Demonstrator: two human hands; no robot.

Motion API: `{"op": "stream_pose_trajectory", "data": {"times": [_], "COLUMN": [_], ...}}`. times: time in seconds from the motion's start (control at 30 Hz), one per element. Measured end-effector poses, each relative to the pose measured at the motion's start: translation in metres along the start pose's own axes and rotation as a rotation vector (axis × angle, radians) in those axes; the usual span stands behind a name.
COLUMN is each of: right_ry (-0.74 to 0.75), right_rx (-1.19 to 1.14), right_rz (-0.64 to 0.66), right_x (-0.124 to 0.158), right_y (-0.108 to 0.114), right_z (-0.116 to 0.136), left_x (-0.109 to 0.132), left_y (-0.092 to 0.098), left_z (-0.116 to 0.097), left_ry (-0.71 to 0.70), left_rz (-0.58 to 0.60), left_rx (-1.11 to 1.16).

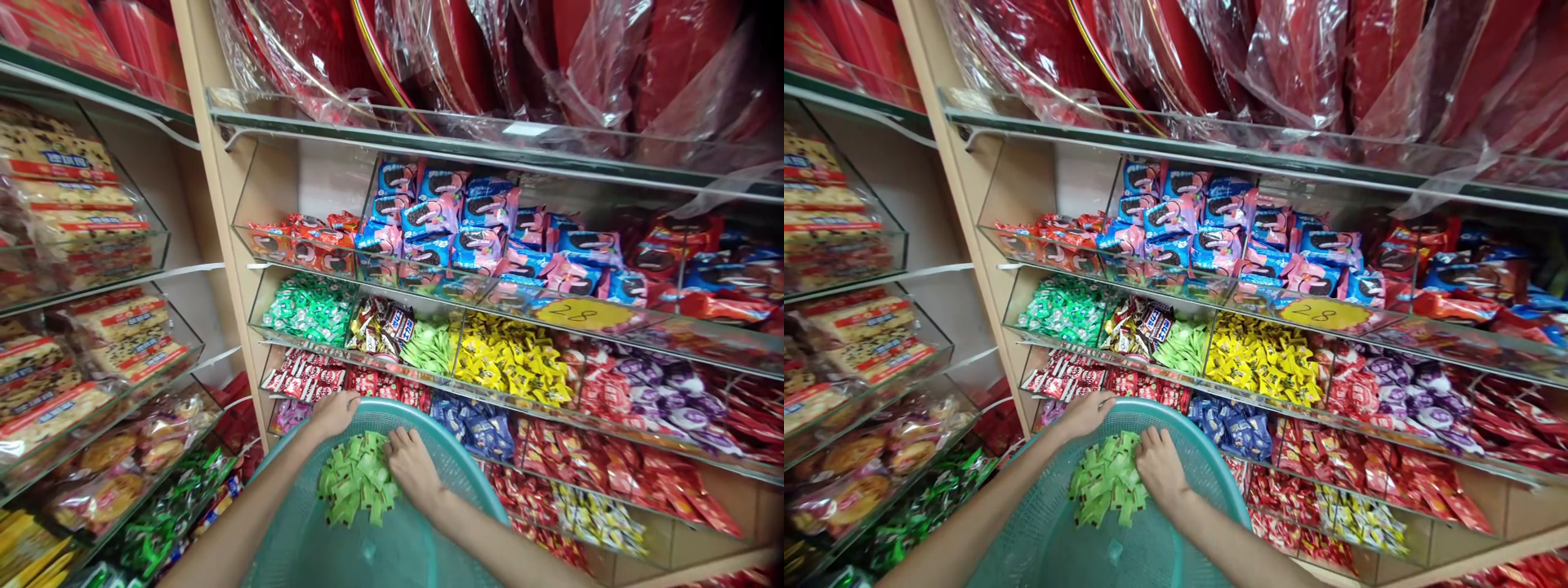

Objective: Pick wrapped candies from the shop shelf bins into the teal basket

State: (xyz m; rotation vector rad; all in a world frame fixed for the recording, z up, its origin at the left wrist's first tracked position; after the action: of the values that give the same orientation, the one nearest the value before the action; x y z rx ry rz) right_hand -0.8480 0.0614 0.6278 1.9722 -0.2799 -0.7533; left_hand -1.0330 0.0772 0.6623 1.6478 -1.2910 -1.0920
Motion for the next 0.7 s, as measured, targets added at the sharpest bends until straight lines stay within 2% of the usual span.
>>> {"op": "stream_pose_trajectory", "data": {"times": [0.1, 0.23, 0.33, 0.57, 0.7], "right_ry": [-0.026, -0.093, -0.152, -0.228, -0.347], "right_rx": [-0.014, 0.014, 0.049, 0.147, 0.141], "right_rz": [-0.071, -0.202, -0.261, -0.246, -0.077], "right_x": [-0.011, -0.038, -0.051, -0.075, -0.112], "right_y": [0.025, 0.069, 0.089, 0.102, 0.101], "right_z": [-0.009, -0.035, -0.055, -0.104, -0.141], "left_x": [0.000, 0.001, 0.002, 0.005, 0.005], "left_y": [0.000, 0.000, 0.001, 0.000, 0.001], "left_z": [0.000, 0.000, 0.001, 0.006, 0.004], "left_ry": [-0.001, 0.003, 0.015, 0.037, 0.024], "left_rz": [-0.015, -0.013, -0.007, -0.003, -0.005], "left_rx": [0.007, 0.014, 0.024, 0.048, 0.050]}}
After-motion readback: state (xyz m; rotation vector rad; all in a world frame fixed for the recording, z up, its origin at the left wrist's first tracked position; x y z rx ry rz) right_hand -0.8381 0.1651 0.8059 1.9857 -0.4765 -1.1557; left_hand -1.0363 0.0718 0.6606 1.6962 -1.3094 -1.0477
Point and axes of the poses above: each hand's wrist, its own x-axis away from the middle knuckle, its own y-axis out of the back of the hand, z = x × y, the point moved 1 cm from there along -x, towards the middle knuckle, and after that the axes turned 12 degrees about -z, right-handed, at the moved point
